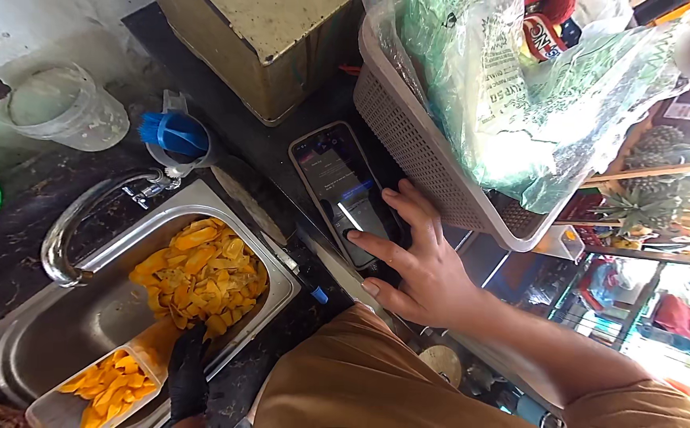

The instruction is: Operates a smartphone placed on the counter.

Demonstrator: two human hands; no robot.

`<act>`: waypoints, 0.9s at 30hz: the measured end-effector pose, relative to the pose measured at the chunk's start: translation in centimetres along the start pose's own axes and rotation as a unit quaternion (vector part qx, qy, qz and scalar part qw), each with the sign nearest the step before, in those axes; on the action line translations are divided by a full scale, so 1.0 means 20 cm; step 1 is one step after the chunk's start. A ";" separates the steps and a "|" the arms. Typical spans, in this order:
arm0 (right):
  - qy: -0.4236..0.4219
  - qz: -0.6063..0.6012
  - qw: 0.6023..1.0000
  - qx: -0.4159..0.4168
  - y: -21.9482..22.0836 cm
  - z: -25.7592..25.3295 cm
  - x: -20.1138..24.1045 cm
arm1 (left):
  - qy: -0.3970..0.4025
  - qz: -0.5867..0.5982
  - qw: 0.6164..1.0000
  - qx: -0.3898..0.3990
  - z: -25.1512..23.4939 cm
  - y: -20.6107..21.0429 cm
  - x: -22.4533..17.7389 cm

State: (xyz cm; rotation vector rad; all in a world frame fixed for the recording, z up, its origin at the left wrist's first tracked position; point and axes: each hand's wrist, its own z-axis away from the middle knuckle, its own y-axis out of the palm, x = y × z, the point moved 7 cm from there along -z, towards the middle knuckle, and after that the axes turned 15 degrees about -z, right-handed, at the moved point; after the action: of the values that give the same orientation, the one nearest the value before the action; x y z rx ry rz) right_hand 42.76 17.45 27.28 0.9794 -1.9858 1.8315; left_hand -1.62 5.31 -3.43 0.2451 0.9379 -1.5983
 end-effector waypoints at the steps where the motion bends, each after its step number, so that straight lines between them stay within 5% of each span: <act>1: -0.001 0.001 1.000 0.005 0.00 0.00 0.00 | 0.001 0.001 1.000 0.000 0.00 0.00 0.01; 27: -0.015 -0.090 0.993 -0.069 -0.06 0.05 -0.03 | 0.004 -0.006 1.000 -0.003 0.01 0.01 -0.02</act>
State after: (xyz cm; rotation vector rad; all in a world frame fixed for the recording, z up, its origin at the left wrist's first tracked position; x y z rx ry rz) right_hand 44.31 16.65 27.70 1.1094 -1.9423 1.5721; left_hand -1.27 5.40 -3.15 0.2432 0.9510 -1.6061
